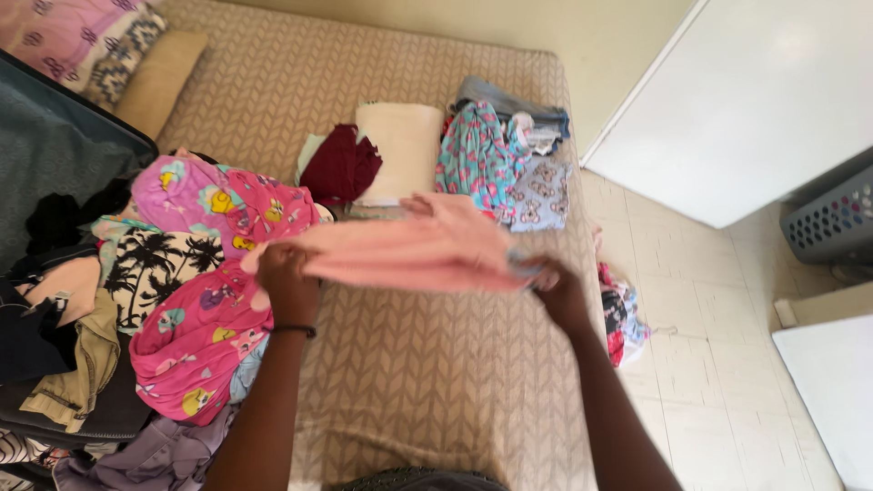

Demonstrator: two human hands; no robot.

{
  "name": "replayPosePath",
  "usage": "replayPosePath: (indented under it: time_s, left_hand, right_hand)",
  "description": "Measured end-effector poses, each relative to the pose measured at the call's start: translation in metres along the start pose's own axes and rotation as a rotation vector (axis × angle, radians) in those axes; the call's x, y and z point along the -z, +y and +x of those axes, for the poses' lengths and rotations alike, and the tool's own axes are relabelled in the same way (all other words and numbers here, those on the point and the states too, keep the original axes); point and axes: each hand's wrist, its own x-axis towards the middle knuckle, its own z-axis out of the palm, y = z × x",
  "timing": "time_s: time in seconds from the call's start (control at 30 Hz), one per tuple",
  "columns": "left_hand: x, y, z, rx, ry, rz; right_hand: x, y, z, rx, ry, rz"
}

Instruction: The person folds various items of clothing, including a pink shirt, a blue tank top, gray pants, and a patterned pink garment, by hand on a bed before placing them into a suitcase.

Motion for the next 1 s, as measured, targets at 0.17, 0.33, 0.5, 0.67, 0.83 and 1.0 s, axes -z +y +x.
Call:
replayPosePath:
  time_s: [0.17, 0.33, 0.5, 0.67, 0.83, 1.0]
  left_hand:
    - [-0.017, -0.084, -0.122, 0.254, -0.399, 0.636]
    - [-0.029, -0.125, -0.205, 0.585, -0.329, 0.476]
    - [-0.05, -0.1, -0.159, 0.577, -0.271, 0.343]
    - [-0.115, -0.007, -0.084, 0.129, -0.241, -0.013]
    - [-0.153, 0.045, -0.104, -0.079, -0.581, -0.248]
    - [-0.155, 0.003, -0.199, 0.272, -1.532, -0.105]
  right_hand:
    - [-0.075, 0.075, -0.081, -0.382, -0.429, -0.468]
    - [-0.102, 0.066, -0.12, -0.325, -0.731, -0.581]
    - [-0.118, 0.061, -0.123, -0.358, -1.071, -0.608]
    - [-0.142, 0.079, -0.142, -0.275, -1.271, -0.607]
    - [-0.156, 0.092, -0.162, -0.306, -1.417, -0.574]
    - [-0.154, 0.096, -0.158, -0.657, -1.57, -0.147]
